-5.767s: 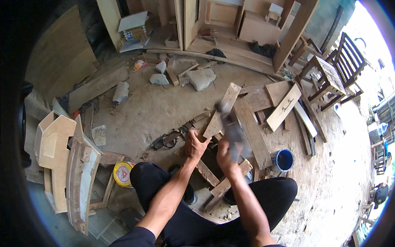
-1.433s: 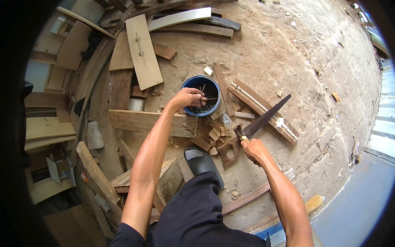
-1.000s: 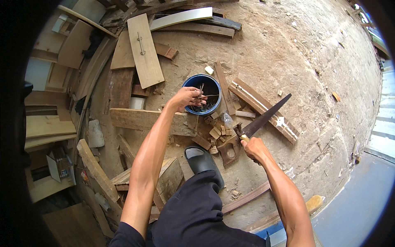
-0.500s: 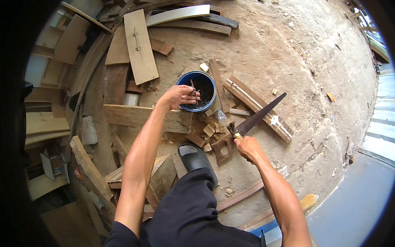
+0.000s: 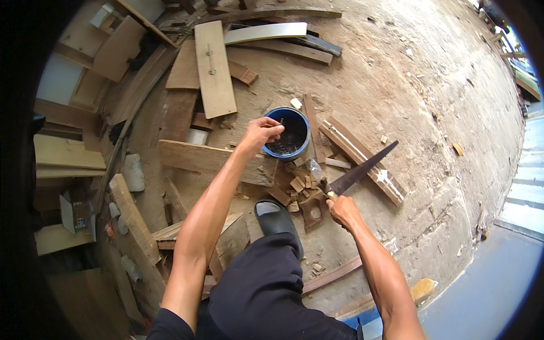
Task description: The person assembles a small wooden stool by hand, positioning planks and legs, then securing them with nails and a hammer. The person repeatedly aligns parts, hammers nails, and adjusts the frame to complete the assembly.
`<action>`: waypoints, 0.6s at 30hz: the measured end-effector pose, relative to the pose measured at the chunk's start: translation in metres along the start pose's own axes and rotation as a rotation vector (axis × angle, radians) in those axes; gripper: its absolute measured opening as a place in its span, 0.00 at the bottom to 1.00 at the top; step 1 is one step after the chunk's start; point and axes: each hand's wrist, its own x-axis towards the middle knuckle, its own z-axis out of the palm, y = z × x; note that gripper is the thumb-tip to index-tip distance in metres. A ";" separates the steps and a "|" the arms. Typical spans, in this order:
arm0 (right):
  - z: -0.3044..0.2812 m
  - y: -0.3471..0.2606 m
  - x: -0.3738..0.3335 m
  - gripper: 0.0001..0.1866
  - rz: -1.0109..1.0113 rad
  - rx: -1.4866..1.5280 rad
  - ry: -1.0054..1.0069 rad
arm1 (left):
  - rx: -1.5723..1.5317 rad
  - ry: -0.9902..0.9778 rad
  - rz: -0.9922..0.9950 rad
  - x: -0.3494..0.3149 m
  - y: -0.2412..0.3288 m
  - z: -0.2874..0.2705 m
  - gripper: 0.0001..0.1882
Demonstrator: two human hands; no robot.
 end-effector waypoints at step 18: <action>0.008 0.035 0.031 0.28 -0.473 -0.328 0.122 | -0.538 0.864 0.263 -0.472 -0.069 -0.167 0.08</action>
